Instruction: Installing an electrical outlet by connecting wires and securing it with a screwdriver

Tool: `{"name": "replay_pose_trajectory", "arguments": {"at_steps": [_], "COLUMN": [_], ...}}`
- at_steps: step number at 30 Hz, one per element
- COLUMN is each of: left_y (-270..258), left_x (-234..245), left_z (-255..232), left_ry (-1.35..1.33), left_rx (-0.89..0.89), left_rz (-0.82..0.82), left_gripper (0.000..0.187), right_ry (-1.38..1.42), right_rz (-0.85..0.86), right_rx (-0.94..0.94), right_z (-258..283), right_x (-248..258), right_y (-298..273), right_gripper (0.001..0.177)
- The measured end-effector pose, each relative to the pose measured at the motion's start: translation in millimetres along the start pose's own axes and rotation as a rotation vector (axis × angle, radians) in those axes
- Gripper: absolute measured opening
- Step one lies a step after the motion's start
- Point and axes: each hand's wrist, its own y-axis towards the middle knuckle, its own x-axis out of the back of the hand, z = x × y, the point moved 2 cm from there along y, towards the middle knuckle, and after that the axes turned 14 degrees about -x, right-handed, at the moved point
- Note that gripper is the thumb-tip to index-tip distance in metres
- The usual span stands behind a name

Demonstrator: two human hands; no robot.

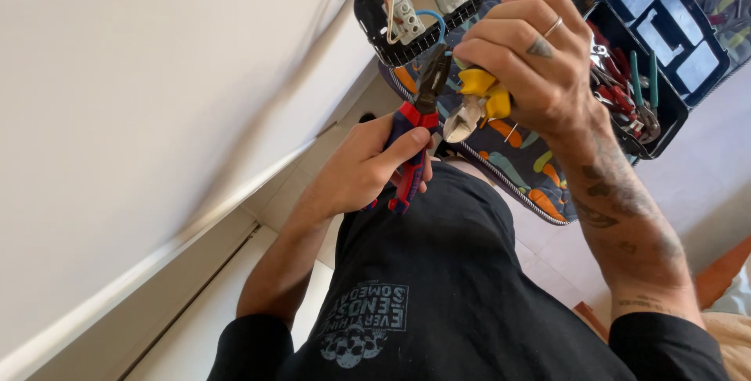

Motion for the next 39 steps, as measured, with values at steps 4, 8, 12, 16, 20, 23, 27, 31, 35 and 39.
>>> {"name": "replay_pose_trajectory", "arguments": {"at_steps": [4, 8, 12, 16, 20, 23, 27, 31, 35, 39], "left_y": [-1, 2, 4, 3, 1, 0, 0, -1, -1, 1], "left_x": [-5, -14, -13, -12, -10, -8, -8, -6, -10, -13], "left_z": [-2, -6, 5, 5, -5, -5, -9, -8, -12, -5], "left_ry": [-0.016, 0.392, 0.753, 0.752, 0.346, 0.272, 0.204, 0.213, 0.340, 0.571], "left_rx": [-0.012, -0.058, -0.144, -0.200, -0.044, -0.018, -0.011, -0.048, -0.055, -0.183], "left_rz": [-0.030, -0.150, -0.190, -0.145, -0.096, -0.069, -0.042, -0.024, -0.051, -0.157], "left_gripper": [0.037, 0.033, 0.033, 0.034, 0.036, 0.037, 0.037, 0.037, 0.035, 0.034], "right_ry": [0.030, 0.296, 0.639, 1.204, 1.125, 0.555, 0.044, -0.016, -0.006, 0.370], "right_rz": [0.041, 0.091, 0.260, 0.311, 0.251, 0.130, -0.033, -0.067, -0.055, 0.105], "right_rx": [0.036, -0.327, -0.940, -1.252, -1.322, -0.861, -0.156, -0.011, 0.024, -0.521], "right_z": [-5, 2, 11, 1, 2, 2, 1, 5, -9, 13], "right_x": [-6, -11, -6, -8, -9, -3, 0, 2, -9, 2], "right_y": [-16, -37, -42, -50, -54, -40, -27, -12, -33, -37], "right_gripper": [0.016, 0.012, 0.009, 0.008, 0.010, 0.014, 0.023, 0.022, 0.020, 0.011]}}
